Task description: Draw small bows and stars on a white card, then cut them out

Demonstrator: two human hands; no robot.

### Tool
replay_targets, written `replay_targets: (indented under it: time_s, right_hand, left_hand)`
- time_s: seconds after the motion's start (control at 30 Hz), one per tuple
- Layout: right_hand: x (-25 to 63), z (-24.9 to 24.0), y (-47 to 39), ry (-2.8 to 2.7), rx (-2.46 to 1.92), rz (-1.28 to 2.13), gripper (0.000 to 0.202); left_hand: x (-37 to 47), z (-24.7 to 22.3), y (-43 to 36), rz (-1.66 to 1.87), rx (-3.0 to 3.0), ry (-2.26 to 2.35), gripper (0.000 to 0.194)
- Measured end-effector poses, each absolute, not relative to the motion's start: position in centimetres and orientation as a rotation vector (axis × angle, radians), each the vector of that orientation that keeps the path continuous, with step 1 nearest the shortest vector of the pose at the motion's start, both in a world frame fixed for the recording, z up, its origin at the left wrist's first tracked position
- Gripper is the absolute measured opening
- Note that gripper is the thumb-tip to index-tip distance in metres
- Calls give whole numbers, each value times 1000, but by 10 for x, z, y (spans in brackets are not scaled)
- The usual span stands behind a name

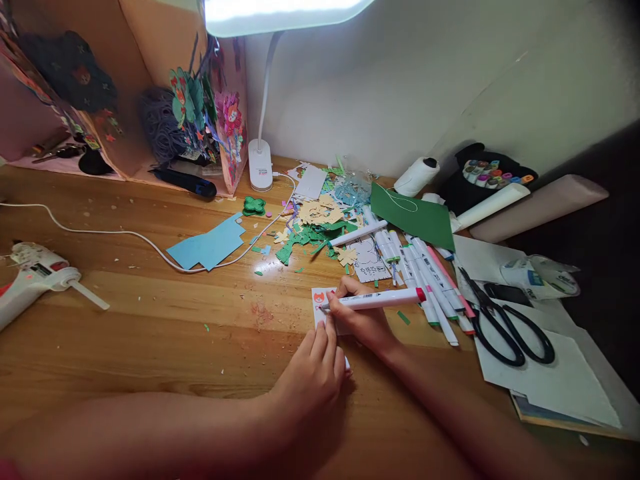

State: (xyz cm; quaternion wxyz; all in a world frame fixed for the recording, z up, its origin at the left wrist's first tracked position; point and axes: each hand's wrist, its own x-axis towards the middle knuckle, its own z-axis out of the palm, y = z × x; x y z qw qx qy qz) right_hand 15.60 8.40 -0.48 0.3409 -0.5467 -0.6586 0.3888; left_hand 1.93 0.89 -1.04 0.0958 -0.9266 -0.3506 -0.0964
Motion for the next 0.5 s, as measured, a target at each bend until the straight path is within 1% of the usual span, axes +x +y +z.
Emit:
replay_targets:
  time_s: [0.17,0.3,0.5]
  right_hand:
    - [156,-4,84,-1717,-1425,1019,30]
    - [156,-4,83,-1730,-1428,1020,30]
    - [156,-4,83,-1729,-1419,1072,30]
  left_hand:
    - [19,-11,10,-359,-2720,-1038,30]
    - [19,-10,8,-364,-2703,-1021,28]
    - [19,-9,9,-323,-2736,-1010,30]
